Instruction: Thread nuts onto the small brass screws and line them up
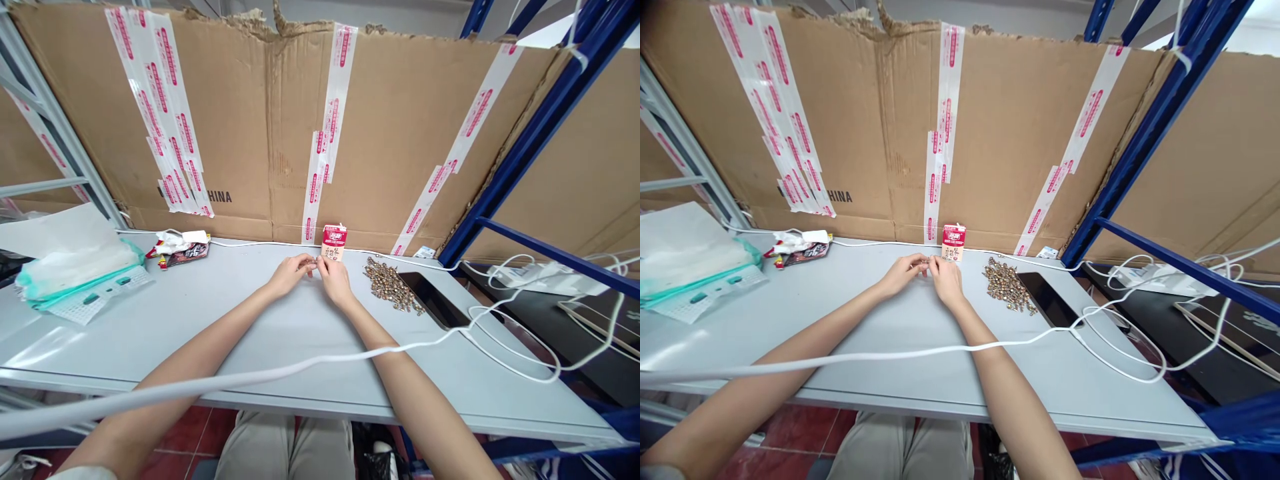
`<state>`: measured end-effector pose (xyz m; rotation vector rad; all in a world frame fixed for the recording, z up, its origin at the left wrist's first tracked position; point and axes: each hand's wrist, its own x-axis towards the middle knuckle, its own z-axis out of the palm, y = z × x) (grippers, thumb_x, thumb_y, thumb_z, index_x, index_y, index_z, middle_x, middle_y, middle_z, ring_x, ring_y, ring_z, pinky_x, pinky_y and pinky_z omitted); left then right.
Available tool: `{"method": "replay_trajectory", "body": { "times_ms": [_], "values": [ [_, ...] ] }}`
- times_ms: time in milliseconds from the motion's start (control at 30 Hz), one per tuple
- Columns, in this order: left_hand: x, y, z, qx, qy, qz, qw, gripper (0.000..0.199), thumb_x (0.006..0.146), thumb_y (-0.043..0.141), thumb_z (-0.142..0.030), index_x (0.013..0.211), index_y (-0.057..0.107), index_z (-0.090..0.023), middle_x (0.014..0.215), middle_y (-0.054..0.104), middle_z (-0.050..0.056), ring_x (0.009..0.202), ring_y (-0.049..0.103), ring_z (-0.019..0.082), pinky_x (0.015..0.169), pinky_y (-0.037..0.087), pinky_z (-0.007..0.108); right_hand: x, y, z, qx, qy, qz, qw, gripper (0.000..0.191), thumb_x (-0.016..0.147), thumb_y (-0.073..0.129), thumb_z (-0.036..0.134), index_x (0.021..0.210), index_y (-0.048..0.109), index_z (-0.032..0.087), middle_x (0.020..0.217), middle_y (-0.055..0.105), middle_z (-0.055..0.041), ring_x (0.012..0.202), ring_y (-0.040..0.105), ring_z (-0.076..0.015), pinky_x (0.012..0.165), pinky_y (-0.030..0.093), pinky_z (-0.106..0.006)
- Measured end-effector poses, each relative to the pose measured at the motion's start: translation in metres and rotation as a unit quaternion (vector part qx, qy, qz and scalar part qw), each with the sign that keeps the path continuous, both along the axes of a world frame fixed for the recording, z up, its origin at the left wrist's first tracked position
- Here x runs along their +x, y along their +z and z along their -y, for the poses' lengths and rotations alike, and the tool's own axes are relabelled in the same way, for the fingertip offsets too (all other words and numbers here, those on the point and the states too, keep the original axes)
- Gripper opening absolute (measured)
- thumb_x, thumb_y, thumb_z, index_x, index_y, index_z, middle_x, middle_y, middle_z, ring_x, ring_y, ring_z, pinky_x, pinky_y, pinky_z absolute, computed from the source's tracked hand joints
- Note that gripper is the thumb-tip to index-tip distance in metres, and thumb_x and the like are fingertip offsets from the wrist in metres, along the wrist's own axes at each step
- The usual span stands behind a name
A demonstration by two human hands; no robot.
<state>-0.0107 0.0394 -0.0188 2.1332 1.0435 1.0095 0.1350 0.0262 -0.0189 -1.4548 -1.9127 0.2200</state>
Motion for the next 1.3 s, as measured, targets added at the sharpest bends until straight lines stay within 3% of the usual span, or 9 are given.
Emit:
{"method": "replay_trajectory", "body": {
  "times_ms": [100,233,433,633,733,900,1100,1300],
  "values": [
    [-0.001,-0.002,-0.007,-0.039,-0.072,0.044,0.996,0.037,0.087,0.036,-0.043,0.080,0.058,-0.013,0.070,0.062,0.003,0.062,0.051,0.013,0.063,0.040,0.024,0.000,0.000,0.000,0.004,0.007,-0.005,1.000,0.042,0.091,0.027,0.035,0.070,0.058,0.018,0.066,0.061,-0.0025,0.060,0.050,-0.0129,0.054,0.025,-0.022],
    [0.000,-0.002,-0.010,-0.051,-0.090,0.077,0.992,0.037,0.085,0.039,-0.042,0.076,0.058,-0.012,0.064,0.059,0.002,0.061,0.051,0.013,0.061,0.040,0.024,0.002,-0.002,0.000,0.016,0.018,0.006,1.000,0.041,0.091,0.027,0.035,0.068,0.057,0.019,0.067,0.061,-0.0021,0.059,0.049,-0.0128,0.055,0.025,-0.022],
    [-0.001,0.002,-0.002,0.024,0.013,0.039,0.999,0.021,0.080,0.051,-0.030,0.079,0.064,-0.014,0.063,0.062,0.001,0.060,0.054,0.014,0.062,0.040,0.024,0.002,-0.005,-0.003,0.000,0.011,0.025,1.000,0.039,0.090,0.029,0.035,0.074,0.060,0.019,0.065,0.060,-0.0030,0.059,0.049,-0.0139,0.054,0.024,-0.023],
    [-0.005,0.007,0.003,0.115,0.037,-0.023,0.992,0.017,0.080,0.051,-0.024,0.080,0.067,-0.018,0.079,0.066,0.004,0.077,0.056,0.017,0.075,0.039,0.027,0.001,-0.008,-0.007,-0.011,0.030,-0.001,0.999,0.039,0.090,0.029,0.035,0.075,0.061,0.018,0.066,0.061,-0.0030,0.059,0.047,-0.0137,0.054,0.024,-0.023],
    [-0.007,0.007,-0.002,0.043,0.031,0.006,0.999,0.021,0.079,0.054,-0.034,0.083,0.066,-0.016,0.078,0.066,0.005,0.073,0.055,0.016,0.067,0.042,0.026,0.003,-0.006,-0.007,-0.005,0.021,0.003,1.000,0.039,0.090,0.030,0.035,0.073,0.060,0.018,0.065,0.060,-0.0023,0.058,0.046,-0.0131,0.053,0.024,-0.022],
    [-0.013,0.001,-0.013,-0.185,-0.104,0.063,0.975,0.045,0.076,0.051,-0.053,0.079,0.064,-0.010,0.073,0.064,0.009,0.060,0.051,0.012,0.049,0.041,0.021,0.005,-0.004,-0.003,0.006,0.031,0.048,0.998,0.038,0.090,0.031,0.034,0.073,0.061,0.019,0.067,0.062,-0.0023,0.058,0.048,-0.0126,0.054,0.023,-0.023],
    [-0.021,0.003,-0.014,-0.244,-0.115,0.083,0.959,0.039,0.072,0.061,-0.048,0.083,0.069,-0.011,0.080,0.067,0.010,0.058,0.048,0.009,0.047,0.036,0.018,0.005,-0.003,0.000,0.019,0.048,0.079,0.996,0.037,0.091,0.031,0.034,0.075,0.061,0.020,0.069,0.063,-0.0031,0.059,0.049,-0.0130,0.054,0.023,-0.023],
    [-0.023,0.007,-0.014,-0.239,-0.088,0.069,0.964,0.038,0.067,0.067,-0.044,0.084,0.070,-0.011,0.076,0.068,0.010,0.049,0.044,0.007,0.047,0.035,0.020,0.007,-0.005,-0.003,-0.010,0.088,0.048,0.995,0.040,0.091,0.030,0.034,0.073,0.061,0.018,0.066,0.062,-0.0022,0.057,0.047,-0.0117,0.054,0.024,-0.022]
  ]
}}
